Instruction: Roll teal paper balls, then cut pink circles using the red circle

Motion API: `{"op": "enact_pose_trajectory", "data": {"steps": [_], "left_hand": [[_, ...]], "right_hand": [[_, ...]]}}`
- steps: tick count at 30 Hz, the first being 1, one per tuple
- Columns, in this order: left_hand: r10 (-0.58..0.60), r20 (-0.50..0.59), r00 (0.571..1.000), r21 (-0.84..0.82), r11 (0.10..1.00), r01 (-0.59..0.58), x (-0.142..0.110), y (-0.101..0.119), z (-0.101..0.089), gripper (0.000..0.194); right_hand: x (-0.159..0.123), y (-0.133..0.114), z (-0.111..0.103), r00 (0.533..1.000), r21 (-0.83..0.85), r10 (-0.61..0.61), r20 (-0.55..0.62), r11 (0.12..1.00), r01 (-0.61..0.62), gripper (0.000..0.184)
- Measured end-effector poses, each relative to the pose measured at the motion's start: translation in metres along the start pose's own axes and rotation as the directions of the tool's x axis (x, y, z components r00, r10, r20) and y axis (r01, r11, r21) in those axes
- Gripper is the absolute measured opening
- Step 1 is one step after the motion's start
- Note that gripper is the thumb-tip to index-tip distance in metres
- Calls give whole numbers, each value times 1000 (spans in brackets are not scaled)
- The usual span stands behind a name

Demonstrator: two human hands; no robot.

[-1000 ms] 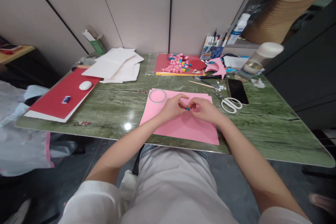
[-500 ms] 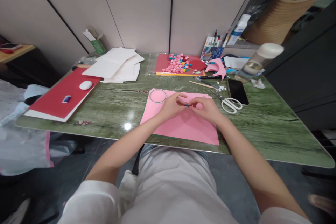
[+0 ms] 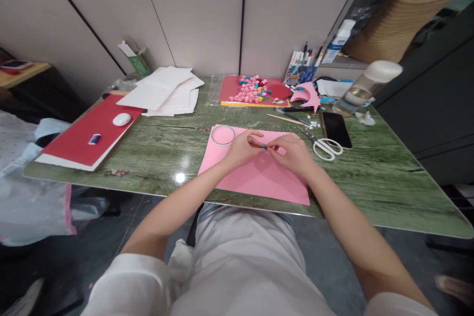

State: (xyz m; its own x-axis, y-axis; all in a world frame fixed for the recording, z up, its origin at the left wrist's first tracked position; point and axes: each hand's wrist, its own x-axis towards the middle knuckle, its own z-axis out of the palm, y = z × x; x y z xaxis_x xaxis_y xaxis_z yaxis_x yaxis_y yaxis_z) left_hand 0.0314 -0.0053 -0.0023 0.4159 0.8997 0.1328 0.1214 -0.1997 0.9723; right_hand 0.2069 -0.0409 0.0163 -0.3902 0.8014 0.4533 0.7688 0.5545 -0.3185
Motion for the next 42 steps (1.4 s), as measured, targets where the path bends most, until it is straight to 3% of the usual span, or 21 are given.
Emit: {"op": "enact_pose_trajectory", "data": {"steps": [10, 28, 33, 38, 42], "left_hand": [[100, -34, 994, 96, 991, -96, -6, 1, 3, 37], [94, -106, 990, 57, 994, -88, -6, 2, 9, 36], [-39, -74, 997, -143, 989, 28, -1, 3, 5, 38], [-255, 54, 965, -423, 870, 254, 2, 9, -5, 42], [-282, 99, 954, -470, 832, 295, 2, 9, -7, 42]], "right_hand": [[0, -3, 1, 999, -155, -34, 39, 987, 40, 8], [-1, -7, 4, 992, -281, -103, -70, 956, 79, 8], [1, -10, 1, 995, -112, -15, -99, 994, 4, 6], [3, -13, -5, 973, 109, 156, -171, 984, -138, 5], [4, -13, -7, 958, 220, 233, -165, 956, -195, 8]]}}
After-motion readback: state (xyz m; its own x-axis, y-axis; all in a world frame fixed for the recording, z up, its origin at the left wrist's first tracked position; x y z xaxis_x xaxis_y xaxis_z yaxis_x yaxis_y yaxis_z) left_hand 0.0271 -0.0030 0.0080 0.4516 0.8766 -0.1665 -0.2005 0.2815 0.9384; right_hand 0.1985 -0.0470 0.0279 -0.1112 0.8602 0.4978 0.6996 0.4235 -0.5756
